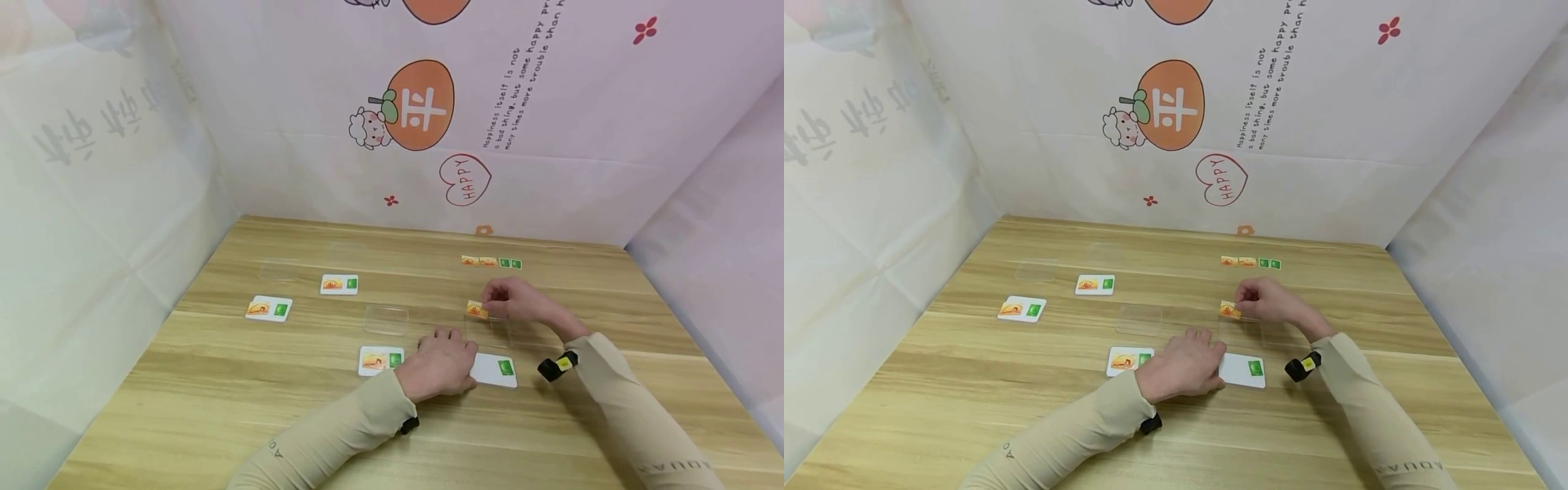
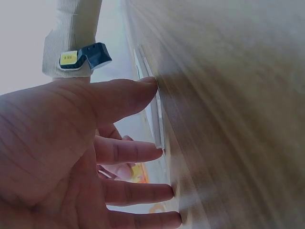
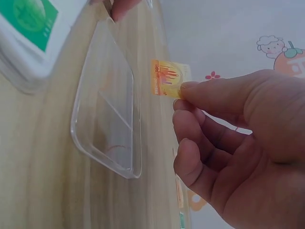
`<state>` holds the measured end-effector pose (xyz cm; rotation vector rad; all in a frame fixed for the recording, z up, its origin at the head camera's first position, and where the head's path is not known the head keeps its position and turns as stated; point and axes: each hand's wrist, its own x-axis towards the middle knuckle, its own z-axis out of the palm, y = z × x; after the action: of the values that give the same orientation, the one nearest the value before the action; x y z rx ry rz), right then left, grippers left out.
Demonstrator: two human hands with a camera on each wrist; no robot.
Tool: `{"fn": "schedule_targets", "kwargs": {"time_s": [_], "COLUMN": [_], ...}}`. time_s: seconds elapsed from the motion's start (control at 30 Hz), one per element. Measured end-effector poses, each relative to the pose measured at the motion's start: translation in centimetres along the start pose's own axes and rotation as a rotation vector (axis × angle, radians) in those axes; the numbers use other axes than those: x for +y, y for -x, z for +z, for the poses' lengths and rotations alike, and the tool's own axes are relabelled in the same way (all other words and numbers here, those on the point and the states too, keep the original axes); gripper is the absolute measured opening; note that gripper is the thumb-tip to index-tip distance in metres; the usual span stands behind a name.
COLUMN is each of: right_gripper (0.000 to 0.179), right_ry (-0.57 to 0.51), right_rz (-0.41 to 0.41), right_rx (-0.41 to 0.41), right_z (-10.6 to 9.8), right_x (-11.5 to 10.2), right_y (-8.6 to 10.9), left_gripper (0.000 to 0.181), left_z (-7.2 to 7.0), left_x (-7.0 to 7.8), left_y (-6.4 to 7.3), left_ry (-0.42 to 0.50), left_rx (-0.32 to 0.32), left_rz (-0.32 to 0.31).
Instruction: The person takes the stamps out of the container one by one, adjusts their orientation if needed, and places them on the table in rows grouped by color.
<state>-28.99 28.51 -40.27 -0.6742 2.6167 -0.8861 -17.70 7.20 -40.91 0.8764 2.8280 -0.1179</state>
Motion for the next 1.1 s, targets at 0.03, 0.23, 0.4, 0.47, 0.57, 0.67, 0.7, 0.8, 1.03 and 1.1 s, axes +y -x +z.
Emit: {"fn": "schedule_targets", "kwargs": {"time_s": [0.03,0.23,0.4,0.47,0.57,0.67,0.7,0.8,1.03,1.1], "right_gripper": [0.003,0.008,0.009,0.007,0.004,0.004,0.004,0.004,0.004,0.005], "right_ry": [0.005,0.030,0.051,0.056,0.055,0.050,0.043,0.026,0.040,0.068], "right_rz": [0.001,-0.016,-0.027,-0.018,-0.019,-0.024,-0.022,-0.005,0.007,-0.003], "right_rx": [0.002,0.030,0.051,0.055,0.058,0.058,0.055,0.045,0.043,0.049], "right_z": [0.0,-0.2,-0.1,-0.1,-0.3,-0.5,-0.5,-0.6,-0.5,-0.5], "right_x": [0.1,0.2,0.3,0.5,0.6,0.4,0.3,0.2,0.5,0.5], "right_y": [-0.2,-1.2,-2.0,-2.3,-2.7,-3.0,-3.0,-3.3,-4.4,-4.8], "left_gripper": [0.053,0.050,0.050,0.049,0.049,0.049,0.050,0.050,0.050,0.050], "left_z": [0.0,0.2,0.2,0.3,0.2,0.1,0.0,0.0,-0.1,-0.1], "left_x": [0.0,-0.1,-0.1,-0.1,-0.1,-0.1,-0.1,-0.1,-0.1,0.0], "left_y": [0.0,-0.1,-0.1,-0.1,-0.1,-0.1,-0.1,0.1,0.2,0.2], "left_ry": [0.000,-0.007,-0.013,-0.012,-0.006,0.002,0.004,0.008,0.004,0.002], "left_rx": [0.002,0.004,0.004,0.006,0.012,0.015,0.014,0.012,0.010,0.010], "left_rz": [0.001,-0.006,-0.003,0.000,0.007,0.012,0.011,0.007,-0.006,-0.008]}}
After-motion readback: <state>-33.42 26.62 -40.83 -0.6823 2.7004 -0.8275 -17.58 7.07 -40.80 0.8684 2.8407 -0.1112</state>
